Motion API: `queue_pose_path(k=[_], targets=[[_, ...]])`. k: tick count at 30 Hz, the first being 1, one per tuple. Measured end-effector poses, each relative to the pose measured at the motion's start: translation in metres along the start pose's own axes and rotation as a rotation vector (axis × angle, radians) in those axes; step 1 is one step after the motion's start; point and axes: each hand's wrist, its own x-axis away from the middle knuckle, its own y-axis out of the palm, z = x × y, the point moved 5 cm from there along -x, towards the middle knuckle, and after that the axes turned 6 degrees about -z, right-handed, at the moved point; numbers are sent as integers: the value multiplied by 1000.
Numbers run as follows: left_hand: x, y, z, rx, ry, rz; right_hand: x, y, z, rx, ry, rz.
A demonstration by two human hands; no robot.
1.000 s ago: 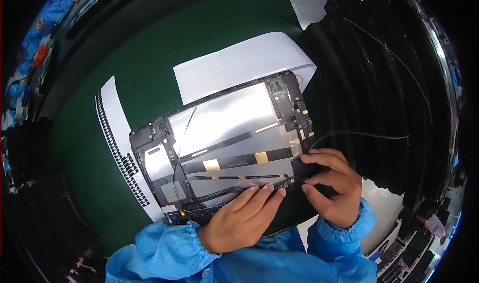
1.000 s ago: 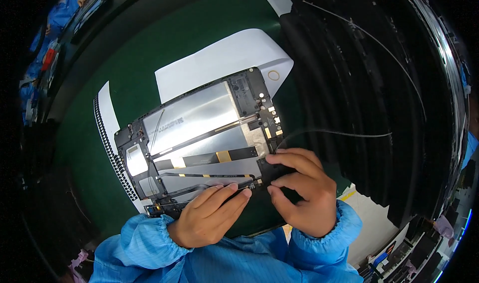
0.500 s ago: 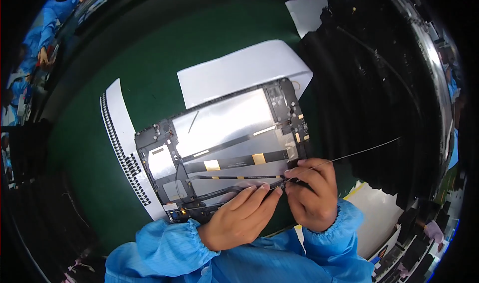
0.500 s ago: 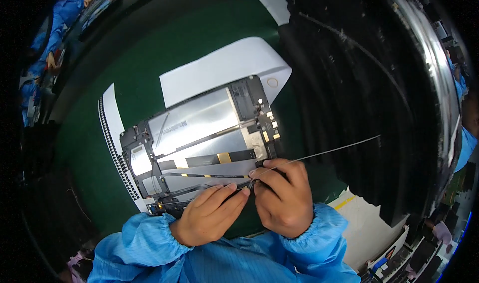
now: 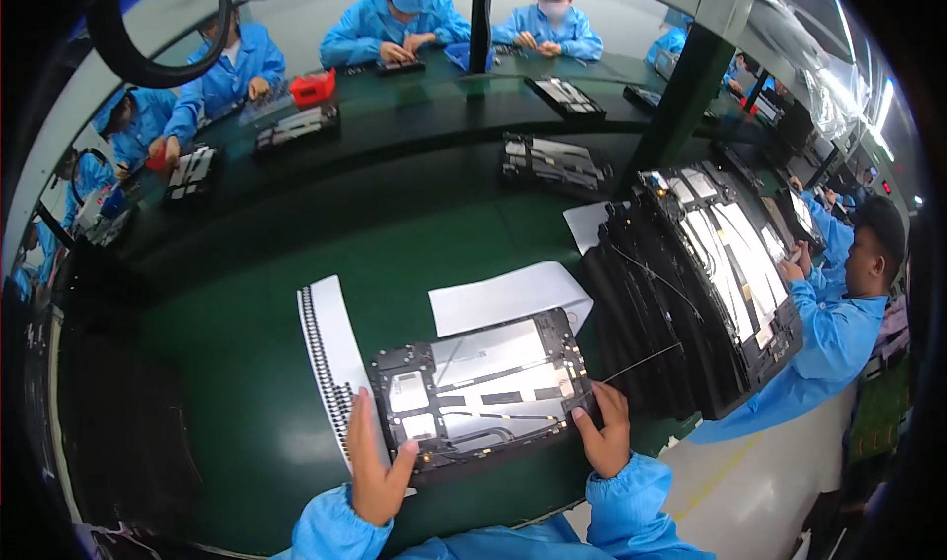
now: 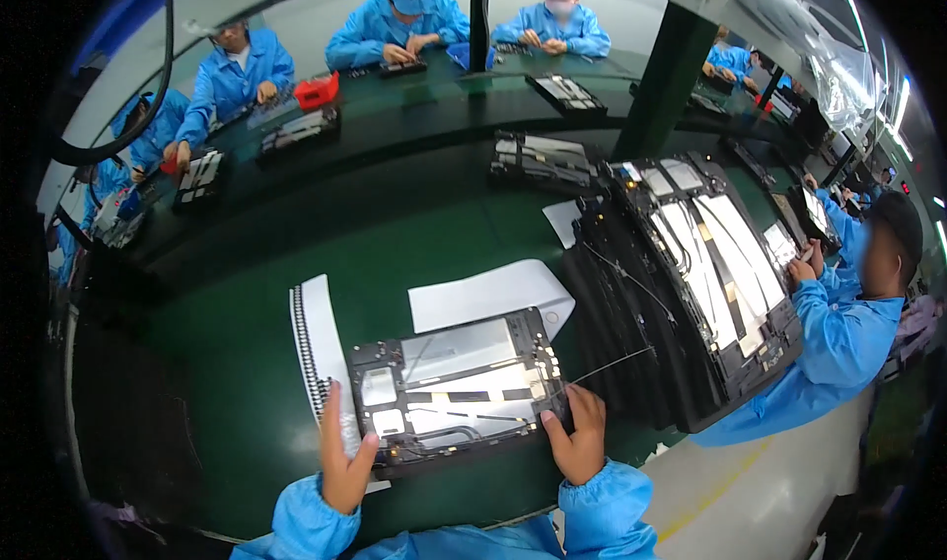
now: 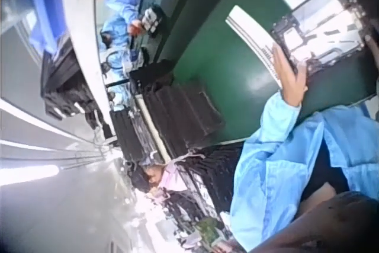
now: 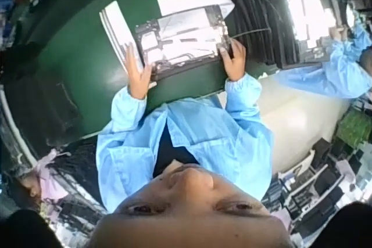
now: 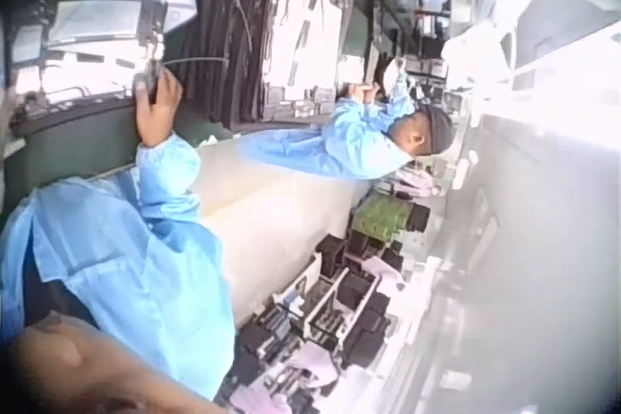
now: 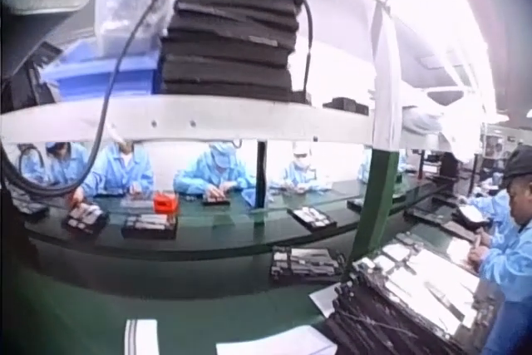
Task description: The person assembles tablet components by peeling adhesive strips from a backing sheet, applying them onto the tablet frames to secure internal cables, and stacking the assembled tablets on the table.
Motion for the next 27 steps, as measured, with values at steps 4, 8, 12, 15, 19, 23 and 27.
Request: queue_pose_path(k=[4, 8, 12, 15, 19, 23, 27], targets=[[6, 20, -23, -102, -111, 37, 0, 17, -6, -135, 18, 55], [9, -13, -20, 188, -108, 104, -8, 19, -40, -338, 1, 118], [45, -77, -46, 425, -206, 299, -31, 60, -109, -490, -141, -86], [78, -107, -73, 492, -290, 482, -48, 124, -158, -593, -272, -280], [120, -123, -106, 192, -427, 844, -72, 228, -189, -536, -321, -558], [133, -115, -110, -24, -555, 953, -85, 311, -218, -612, -313, -835], [129, -103, -110, -240, -645, 844, -90, 327, -233, -351, -488, -886]])
